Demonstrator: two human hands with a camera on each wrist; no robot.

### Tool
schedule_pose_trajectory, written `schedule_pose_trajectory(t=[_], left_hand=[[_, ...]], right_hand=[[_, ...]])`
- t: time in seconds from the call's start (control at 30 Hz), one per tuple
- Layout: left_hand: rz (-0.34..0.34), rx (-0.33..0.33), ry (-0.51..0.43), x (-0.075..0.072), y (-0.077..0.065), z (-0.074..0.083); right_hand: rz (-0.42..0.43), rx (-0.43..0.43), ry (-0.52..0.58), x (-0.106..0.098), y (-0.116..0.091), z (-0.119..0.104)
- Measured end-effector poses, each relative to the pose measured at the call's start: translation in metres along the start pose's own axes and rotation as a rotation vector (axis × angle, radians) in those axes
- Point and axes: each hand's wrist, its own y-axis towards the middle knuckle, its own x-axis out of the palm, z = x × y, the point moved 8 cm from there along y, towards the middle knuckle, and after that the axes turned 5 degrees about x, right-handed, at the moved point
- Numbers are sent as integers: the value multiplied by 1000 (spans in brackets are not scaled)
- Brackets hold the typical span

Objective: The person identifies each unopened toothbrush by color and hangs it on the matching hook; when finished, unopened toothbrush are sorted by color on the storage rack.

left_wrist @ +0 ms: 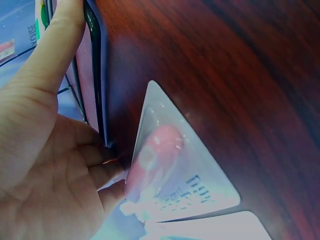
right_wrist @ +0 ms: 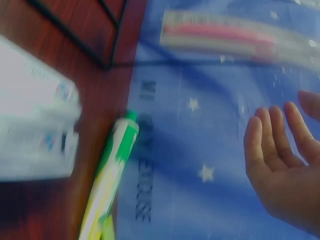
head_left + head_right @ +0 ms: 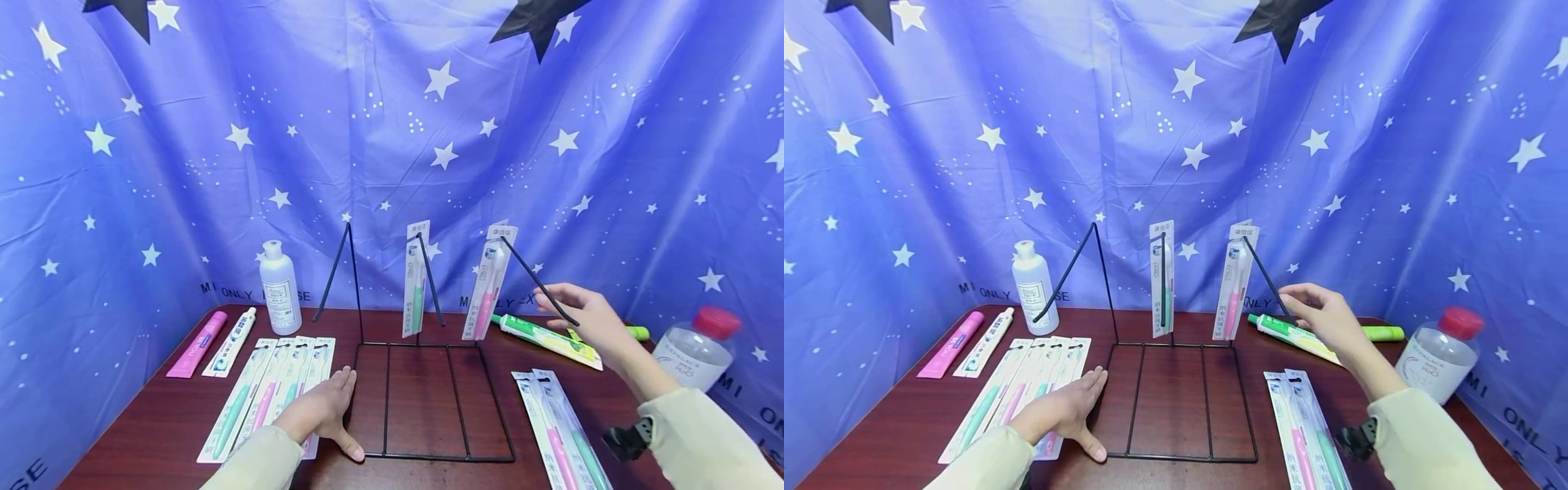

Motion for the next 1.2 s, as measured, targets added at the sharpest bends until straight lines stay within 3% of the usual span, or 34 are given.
schedule_pose_trajectory(t=[0.17,0.3,0.47,0.67,0.87,1.2], left_hand=[[1,1,-5,0,-1,-2],[4,5,-9,0,-2,-3],[8,9,-11,-1,-2,-3],[15,18,7,-1,-2,-3],[5,10,-3,0,-2,-3],[0,8,-8,2,1,-1]], right_hand=[[-11,9,-36,-19,-19,26],[-35,50,-65,-21,-37,53],[-120,187,-44,-12,-58,96],[-177,324,-100,2,-72,133],[-185,385,-207,13,-76,147],[-102,352,-502,14,-72,146]])
